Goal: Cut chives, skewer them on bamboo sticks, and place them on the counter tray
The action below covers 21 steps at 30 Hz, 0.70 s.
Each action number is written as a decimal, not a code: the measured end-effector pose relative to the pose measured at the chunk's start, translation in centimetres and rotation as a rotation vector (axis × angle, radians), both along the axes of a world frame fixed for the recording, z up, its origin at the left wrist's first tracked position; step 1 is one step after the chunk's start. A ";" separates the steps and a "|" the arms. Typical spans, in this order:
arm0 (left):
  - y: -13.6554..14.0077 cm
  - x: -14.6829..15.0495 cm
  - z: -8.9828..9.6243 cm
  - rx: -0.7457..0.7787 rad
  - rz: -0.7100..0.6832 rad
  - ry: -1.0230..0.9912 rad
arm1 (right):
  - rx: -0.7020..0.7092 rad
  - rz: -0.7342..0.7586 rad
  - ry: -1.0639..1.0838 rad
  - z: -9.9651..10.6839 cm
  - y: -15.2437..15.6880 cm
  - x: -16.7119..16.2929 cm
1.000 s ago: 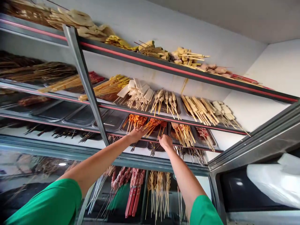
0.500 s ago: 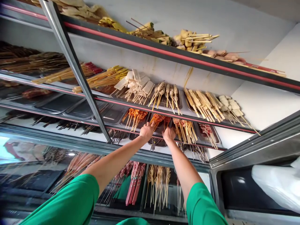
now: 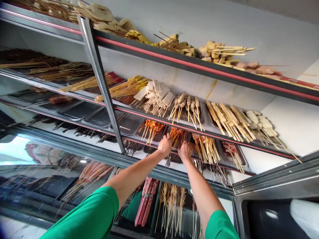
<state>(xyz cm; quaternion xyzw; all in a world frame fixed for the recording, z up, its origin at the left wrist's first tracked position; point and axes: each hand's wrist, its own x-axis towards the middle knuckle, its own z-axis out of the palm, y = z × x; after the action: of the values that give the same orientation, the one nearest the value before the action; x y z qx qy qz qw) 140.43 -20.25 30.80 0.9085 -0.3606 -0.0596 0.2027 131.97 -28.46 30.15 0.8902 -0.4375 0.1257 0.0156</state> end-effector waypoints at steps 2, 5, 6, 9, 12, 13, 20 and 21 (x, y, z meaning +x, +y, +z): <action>-1.3 -1.8 -0.2 -0.038 0.052 0.034 | 0.001 0.014 0.096 0.2 -0.9 -0.1; -3.2 -3.9 -0.2 -0.043 0.069 0.040 | 0.071 -0.007 0.201 1.0 -2.6 -0.5; -3.6 -4.2 0.0 -0.028 0.054 0.041 | 0.096 -0.006 0.219 1.3 -3.1 -0.6; -3.8 -4.6 0.6 0.019 -0.042 0.041 | 0.177 0.002 0.252 2.1 -3.8 -1.2; -2.9 -4.5 0.5 -0.016 -0.126 0.001 | 0.227 -0.011 0.229 2.3 -3.4 -1.6; -2.6 -4.4 0.3 -0.044 -0.130 -0.015 | 0.233 -0.024 0.216 2.2 -3.3 -1.6; -1.9 -3.3 -1.1 -0.151 -0.106 0.072 | 0.270 -0.047 0.170 1.9 -3.5 -1.0; -2.0 -2.9 -0.9 -0.136 -0.129 0.093 | 0.283 -0.050 0.165 2.1 -3.6 -1.0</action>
<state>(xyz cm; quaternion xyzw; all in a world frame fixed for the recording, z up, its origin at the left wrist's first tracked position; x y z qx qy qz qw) 137.51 -22.22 29.91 0.8637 -0.4119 -0.0900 0.2761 130.92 -32.11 32.22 0.8796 -0.4702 -0.0114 -0.0710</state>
